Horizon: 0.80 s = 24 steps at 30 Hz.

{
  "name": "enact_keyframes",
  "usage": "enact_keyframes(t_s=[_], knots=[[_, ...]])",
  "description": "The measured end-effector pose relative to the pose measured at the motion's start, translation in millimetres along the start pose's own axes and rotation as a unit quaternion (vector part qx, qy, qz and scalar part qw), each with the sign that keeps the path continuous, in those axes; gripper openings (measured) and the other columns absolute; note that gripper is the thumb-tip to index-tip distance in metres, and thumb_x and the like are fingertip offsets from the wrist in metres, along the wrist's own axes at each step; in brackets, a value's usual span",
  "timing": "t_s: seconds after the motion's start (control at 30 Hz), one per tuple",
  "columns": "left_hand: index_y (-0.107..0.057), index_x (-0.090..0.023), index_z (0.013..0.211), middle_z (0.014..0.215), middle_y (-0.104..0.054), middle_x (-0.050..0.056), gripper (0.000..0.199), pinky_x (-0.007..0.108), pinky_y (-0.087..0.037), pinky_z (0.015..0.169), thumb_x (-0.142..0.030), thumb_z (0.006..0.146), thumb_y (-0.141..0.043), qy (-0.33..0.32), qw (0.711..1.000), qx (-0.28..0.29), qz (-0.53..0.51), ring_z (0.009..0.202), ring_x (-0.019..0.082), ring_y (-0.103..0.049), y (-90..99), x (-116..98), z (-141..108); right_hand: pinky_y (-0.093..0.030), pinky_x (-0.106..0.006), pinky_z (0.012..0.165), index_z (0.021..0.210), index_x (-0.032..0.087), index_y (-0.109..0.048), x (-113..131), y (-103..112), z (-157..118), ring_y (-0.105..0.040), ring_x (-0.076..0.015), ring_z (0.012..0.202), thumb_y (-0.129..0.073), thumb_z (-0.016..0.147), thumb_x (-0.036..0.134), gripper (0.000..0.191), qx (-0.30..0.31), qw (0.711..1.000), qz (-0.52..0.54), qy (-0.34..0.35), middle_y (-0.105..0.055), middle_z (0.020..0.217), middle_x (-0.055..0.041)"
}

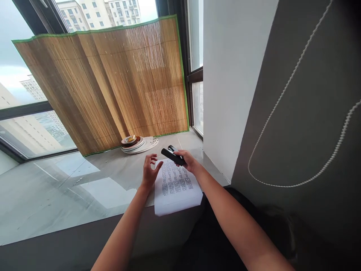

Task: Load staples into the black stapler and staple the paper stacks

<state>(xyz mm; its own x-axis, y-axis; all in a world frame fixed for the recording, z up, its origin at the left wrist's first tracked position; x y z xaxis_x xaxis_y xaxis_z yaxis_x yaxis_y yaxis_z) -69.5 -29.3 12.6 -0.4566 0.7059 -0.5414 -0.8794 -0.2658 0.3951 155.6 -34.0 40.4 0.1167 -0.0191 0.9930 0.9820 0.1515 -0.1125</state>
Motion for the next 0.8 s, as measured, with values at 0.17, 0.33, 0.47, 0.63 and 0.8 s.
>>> enact_keyframes(t_s=[0.17, 0.33, 0.47, 0.63, 0.8], knots=[[-0.057, -0.022, 0.118, 0.1, -0.065, 0.005, 0.06, 0.032, -0.051, 0.073, -0.059, 0.081, -0.086, -0.023, 0.999, -0.038, -0.014, 0.08, 0.019, -0.062, -5.8, -17.0, -3.2, -0.042, -0.024, 0.045, 0.093, 0.012, -0.067, 2.5, -11.4, -11.2, -0.057, -0.0148, 0.055, -0.067, 0.086, 0.034, 0.023, 0.128, 0.981, 0.137, -0.04, -0.063, 0.067, -0.0046], [-0.062, -0.021, 0.111, 0.08, -0.062, -0.001, 0.051, 0.031, -0.05, 0.072, -0.06, 0.085, -0.081, -0.001, 0.998, -0.061, 0.025, 0.07, 0.017, -0.057, -4.1, -21.6, -3.7, -0.042, -0.023, 0.044, 0.099, 0.011, -0.069, -0.1, -22.0, -12.9, -0.057, -0.0144, 0.054, -0.066, 0.086, 0.032, 0.025, 0.154, 0.975, 0.148, -0.066, -0.065, 0.068, -0.0045], [-0.068, -0.02, 0.105, 0.082, -0.067, 0.001, 0.036, 0.029, -0.05, 0.071, -0.055, 0.096, -0.07, -0.002, 0.997, -0.068, 0.024, 0.071, 0.017, -0.059, -1.7, -23.3, -3.3, -0.041, -0.023, 0.041, 0.101, 0.011, -0.068, 0.0, -17.4, -11.1, -0.058, -0.0147, 0.056, -0.068, 0.087, 0.03, 0.024, 0.15, 0.975, 0.147, -0.073, -0.064, 0.072, -0.0044], [-0.07, -0.02, 0.099, 0.073, -0.068, 0.0, 0.035, 0.028, -0.05, 0.069, -0.053, 0.104, -0.06, 0.017, 0.999, -0.047, -0.004, 0.065, 0.016, -0.063, -1.9, -25.3, -2.1, -0.043, -0.022, 0.04, 0.104, 0.009, -0.068, -1.8, -11.3, -10.1, -0.06, -0.0152, 0.057, -0.066, 0.089, 0.027, 0.024, 0.15, 0.974, 0.141, -0.095, -0.065, 0.074, -0.0057], [-0.069, -0.02, 0.093, 0.067, -0.067, 0.001, 0.043, 0.028, -0.05, 0.067, -0.051, 0.111, -0.044, 0.054, 0.997, -0.04, -0.028, 0.063, 0.017, -0.064, -3.8, -19.6, -2.9, -0.044, -0.021, 0.038, 0.103, 0.007, -0.068, -2.7, -9.4, -7.5, -0.059, -0.0151, 0.055, -0.068, 0.087, 0.025, 0.024, 0.137, 0.972, 0.158, -0.11, -0.065, 0.071, -0.0068]])
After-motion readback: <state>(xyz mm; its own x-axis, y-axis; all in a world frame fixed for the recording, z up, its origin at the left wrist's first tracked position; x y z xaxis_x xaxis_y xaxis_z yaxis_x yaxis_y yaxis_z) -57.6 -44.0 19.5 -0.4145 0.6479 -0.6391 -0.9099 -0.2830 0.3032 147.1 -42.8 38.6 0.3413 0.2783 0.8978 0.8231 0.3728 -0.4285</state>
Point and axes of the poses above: each hand's wrist, its own z-axis towards the middle knuckle, its own y-axis out of the back of the hand, x = y × z, the point moved 1 cm from there along z, towards the middle knuckle
